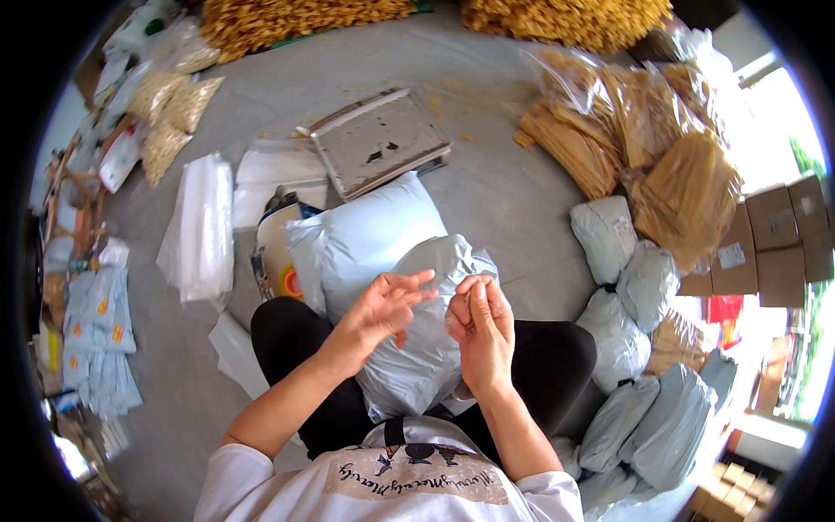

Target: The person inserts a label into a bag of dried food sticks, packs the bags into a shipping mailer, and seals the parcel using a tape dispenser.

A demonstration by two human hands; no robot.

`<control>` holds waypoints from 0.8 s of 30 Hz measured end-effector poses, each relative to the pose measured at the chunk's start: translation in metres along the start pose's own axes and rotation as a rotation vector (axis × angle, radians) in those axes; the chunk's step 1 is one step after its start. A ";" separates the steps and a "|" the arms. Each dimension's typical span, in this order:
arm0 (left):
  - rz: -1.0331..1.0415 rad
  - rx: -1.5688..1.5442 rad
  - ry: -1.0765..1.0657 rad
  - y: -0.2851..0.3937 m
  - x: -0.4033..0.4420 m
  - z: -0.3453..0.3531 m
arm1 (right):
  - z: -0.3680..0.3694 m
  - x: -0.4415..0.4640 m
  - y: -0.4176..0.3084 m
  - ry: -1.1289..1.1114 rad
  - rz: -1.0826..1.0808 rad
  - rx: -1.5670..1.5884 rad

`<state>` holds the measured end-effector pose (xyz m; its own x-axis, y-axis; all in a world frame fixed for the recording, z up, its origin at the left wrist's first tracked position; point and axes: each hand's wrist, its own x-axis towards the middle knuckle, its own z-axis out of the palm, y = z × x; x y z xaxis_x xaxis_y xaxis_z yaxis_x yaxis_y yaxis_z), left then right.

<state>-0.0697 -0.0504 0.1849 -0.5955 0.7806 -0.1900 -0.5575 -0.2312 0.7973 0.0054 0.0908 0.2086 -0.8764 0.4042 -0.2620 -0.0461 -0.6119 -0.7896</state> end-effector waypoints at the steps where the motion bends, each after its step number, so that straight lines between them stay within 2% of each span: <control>1: -0.027 -0.004 -0.029 -0.005 0.009 -0.002 | -0.005 0.004 0.004 0.017 -0.003 -0.021; 3: -0.148 -0.128 -0.324 -0.022 0.018 -0.006 | -0.004 0.008 0.012 0.062 -0.012 -0.033; 4: -0.189 -0.058 -0.378 -0.031 0.023 -0.009 | -0.005 0.009 0.014 0.069 -0.004 -0.012; 5: -0.204 -0.055 -0.404 -0.036 0.026 -0.012 | -0.006 0.010 0.017 0.072 -0.003 0.012; 7: -0.404 0.035 -0.410 -0.035 0.028 -0.017 | -0.009 0.009 0.020 0.108 -0.021 0.090; 8: -0.457 0.085 -0.338 -0.029 0.028 -0.018 | -0.010 0.000 0.024 0.192 -0.104 0.009; 9: -0.483 0.093 -0.365 -0.029 0.027 -0.022 | -0.012 -0.009 0.026 0.256 -0.173 -0.084; 11: -0.393 0.092 -0.314 -0.027 0.022 -0.027 | -0.019 -0.035 0.032 0.308 -0.215 -0.319; 13: -0.359 0.013 -0.297 -0.020 0.013 -0.017 | -0.013 -0.057 0.030 0.334 -0.213 -0.828; 14: -0.258 0.073 -0.330 -0.019 0.007 -0.014 | -0.008 -0.065 0.031 0.279 -0.241 -0.972; 15: -0.156 0.126 -0.365 -0.018 0.000 -0.010 | -0.007 -0.075 0.034 0.149 -0.080 -0.950; 17: -0.135 0.221 -0.413 -0.018 -0.007 -0.009 | -0.005 -0.084 0.032 -0.005 0.018 -0.962; 19: -0.025 0.434 -0.504 -0.023 -0.023 -0.003 | -0.007 -0.105 0.033 0.039 -0.166 -1.127; 21: 0.010 0.364 -0.556 -0.024 -0.033 0.005 | -0.005 -0.135 0.017 0.051 -0.103 -1.141; 22: -0.006 0.346 -0.504 -0.025 -0.038 0.007 | -0.008 -0.151 0.009 0.037 0.004 -1.141; 23: -0.017 0.330 -0.449 -0.025 -0.040 0.009 | -0.011 -0.171 0.006 0.070 -0.004 -1.155; 24: -0.018 0.304 -0.432 -0.025 -0.044 0.011 | -0.013 -0.190 0.005 0.104 -0.023 -0.846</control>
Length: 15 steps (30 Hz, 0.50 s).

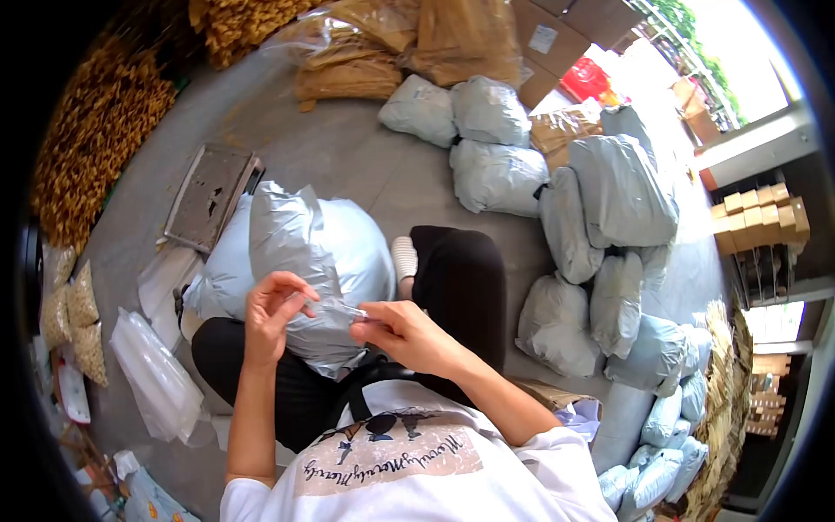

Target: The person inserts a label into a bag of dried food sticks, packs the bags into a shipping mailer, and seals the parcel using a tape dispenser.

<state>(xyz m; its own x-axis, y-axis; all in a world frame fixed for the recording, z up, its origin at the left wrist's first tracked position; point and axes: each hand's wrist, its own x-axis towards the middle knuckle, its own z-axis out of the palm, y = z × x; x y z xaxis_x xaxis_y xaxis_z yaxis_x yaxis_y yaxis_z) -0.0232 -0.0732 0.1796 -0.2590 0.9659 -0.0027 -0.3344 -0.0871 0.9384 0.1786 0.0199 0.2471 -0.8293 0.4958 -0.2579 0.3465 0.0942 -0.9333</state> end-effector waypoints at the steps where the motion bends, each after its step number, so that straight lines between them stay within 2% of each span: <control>1: 0.004 -0.023 0.017 0.000 -0.005 0.001 | -0.004 -0.017 0.004 0.031 0.000 0.310; 2: 0.015 0.212 0.021 -0.007 -0.011 0.000 | -0.008 -0.035 0.016 0.067 -0.022 0.484; 3: -0.009 0.699 -0.111 -0.002 -0.019 -0.001 | -0.012 -0.054 0.018 0.176 -0.041 0.506; 5: -0.245 1.500 -0.365 -0.011 -0.049 0.018 | -0.021 -0.090 0.042 0.360 -0.196 0.524; 7: -0.272 1.836 -0.456 -0.050 -0.073 0.020 | -0.038 -0.139 0.060 0.628 -0.123 0.682; 9: -0.161 1.825 -0.421 -0.090 -0.079 0.020 | -0.065 -0.199 0.091 1.082 -0.179 0.651; 11: 0.029 1.935 -0.308 -0.112 -0.075 0.024 | -0.093 -0.268 0.133 1.596 -0.127 0.365; 13: 0.018 1.849 -0.298 -0.099 -0.056 0.038 | -0.097 -0.313 0.146 1.935 -0.063 -0.238; 14: 0.017 1.841 -0.317 -0.091 -0.043 0.044 | -0.094 -0.335 0.157 1.944 -0.073 -0.230; 15: 0.014 1.833 -0.334 -0.082 -0.030 0.050 | -0.088 -0.357 0.168 1.747 0.237 -0.547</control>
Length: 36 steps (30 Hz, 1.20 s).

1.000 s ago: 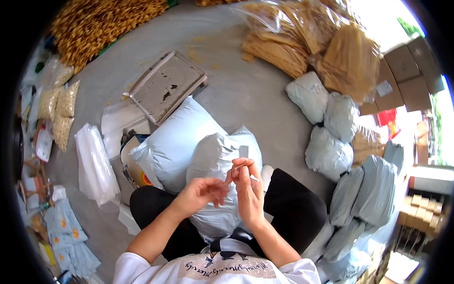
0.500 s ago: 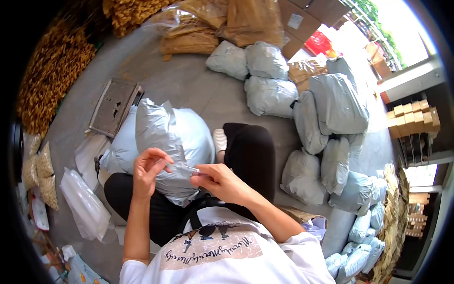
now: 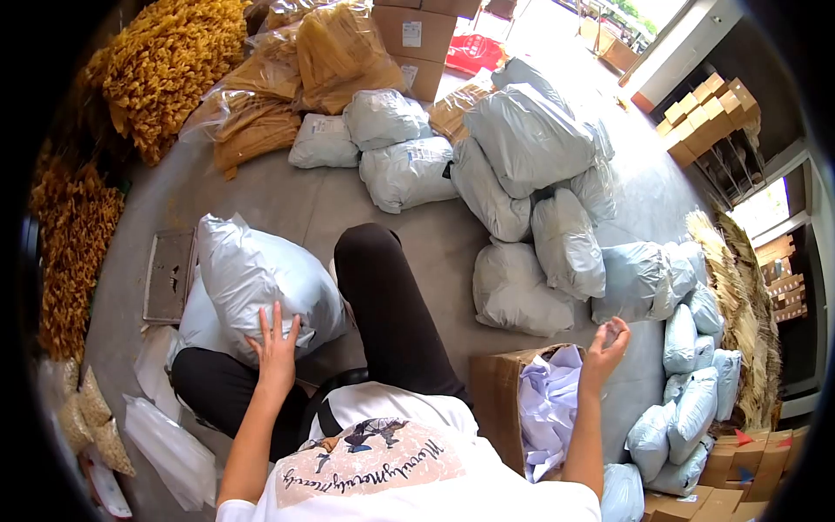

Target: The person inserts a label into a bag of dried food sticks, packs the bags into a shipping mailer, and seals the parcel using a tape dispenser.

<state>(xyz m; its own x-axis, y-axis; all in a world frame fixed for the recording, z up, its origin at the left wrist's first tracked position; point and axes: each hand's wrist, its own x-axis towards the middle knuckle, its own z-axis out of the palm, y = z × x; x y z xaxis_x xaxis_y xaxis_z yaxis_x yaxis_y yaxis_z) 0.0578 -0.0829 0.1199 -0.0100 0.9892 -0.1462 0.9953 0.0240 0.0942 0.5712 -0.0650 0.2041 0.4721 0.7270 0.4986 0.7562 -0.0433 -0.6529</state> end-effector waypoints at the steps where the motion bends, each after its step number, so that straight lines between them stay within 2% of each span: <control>1: 0.008 -0.015 0.065 0.004 0.013 -0.012 | -0.010 0.002 0.012 -0.190 -0.094 -0.367; 2: 0.010 -0.013 0.072 0.006 0.030 -0.015 | -0.018 0.009 0.016 -0.183 -0.094 -0.364; 4: 0.102 -0.150 0.211 0.012 0.058 -0.014 | -0.045 0.014 0.006 -1.557 0.411 -0.678; 5: 0.117 -0.152 0.215 0.016 0.068 -0.018 | -0.049 0.019 -0.005 -1.578 0.592 -0.489; 6: 0.176 -0.191 0.232 0.021 0.075 -0.023 | -0.059 0.016 -0.004 -1.428 0.599 -0.135; 9: 0.282 -0.320 0.248 0.024 0.077 -0.023 | -0.070 0.016 -0.005 -1.441 0.892 0.621; 10: 0.313 -0.413 0.260 0.024 0.077 -0.023 | -0.072 0.008 0.001 -1.433 0.894 0.619; 12: 0.314 -0.405 0.278 0.023 0.072 -0.021 | -0.069 0.000 0.019 -1.378 0.884 -0.186; 13: 0.303 -0.376 0.303 0.019 0.069 -0.016 | -0.066 0.004 0.022 -1.596 0.522 -0.611; 14: 0.294 -0.344 0.328 0.015 0.068 -0.014 | -0.067 0.004 0.024 -1.601 0.517 -0.615; 15: 0.287 -0.346 0.326 0.014 0.065 -0.013 | -0.067 0.003 -0.001 -1.528 0.642 0.022; 16: 0.309 -0.355 0.336 0.011 0.063 -0.013 | -0.066 0.002 -0.023 -1.359 0.731 0.650; 17: 0.331 -0.363 0.349 0.008 0.062 -0.014 | -0.063 0.005 -0.036 -1.347 0.771 0.824; 18: 0.321 -0.360 0.356 0.007 0.062 -0.015 | -0.061 0.005 -0.030 -1.357 0.763 0.824; 20: 0.355 -0.401 0.354 0.004 0.062 -0.015 | -0.050 0.016 -0.009 -1.363 0.579 -0.199; 21: 0.341 -0.440 0.369 0.004 0.060 -0.017 | -0.043 0.024 -0.017 -1.442 0.324 -0.793; 22: 0.320 -0.479 0.385 0.003 0.058 -0.017 | -0.043 0.021 -0.033 -1.236 0.368 -0.590; 24: 0.299 -0.365 0.389 -0.001 0.055 -0.010 | -0.034 0.023 -0.075 -1.185 0.566 -0.061; 28: 0.317 -0.406 0.380 -0.010 0.050 -0.005 | -0.013 0.022 -0.105 -1.366 0.348 -0.117; 30: 0.295 -0.404 0.392 -0.011 0.046 -0.004 | -0.005 0.023 -0.092 -1.151 0.273 -0.274; 31: 0.300 -0.404 0.400 -0.011 0.046 -0.003 | 0.002 0.025 -0.039 -1.021 0.001 -0.394; 32: 0.283 -0.406 0.404 -0.012 0.046 0.000 | 0.008 0.015 -0.012 -0.888 -0.034 -0.558; 34: 0.302 -0.397 0.460 -0.012 0.047 0.007 | 0.018 -0.007 0.068 -1.157 0.037 -1.183; 35: 0.302 -0.407 0.467 -0.011 0.047 0.008 | 0.019 -0.029 0.096 -1.280 0.085 -1.348; 36: 0.291 -0.410 0.471 -0.011 0.048 0.008 | 0.022 -0.053 0.111 -1.323 0.113 -1.351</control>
<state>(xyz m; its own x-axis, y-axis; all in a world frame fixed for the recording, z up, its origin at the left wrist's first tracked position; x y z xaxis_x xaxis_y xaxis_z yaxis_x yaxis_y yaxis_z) 0.0469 -0.0370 0.1040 0.1185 0.9189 0.3763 0.8480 -0.2908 0.4431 0.6203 -0.0938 0.0927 0.4311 0.6404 -0.6356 0.8603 -0.0793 0.5036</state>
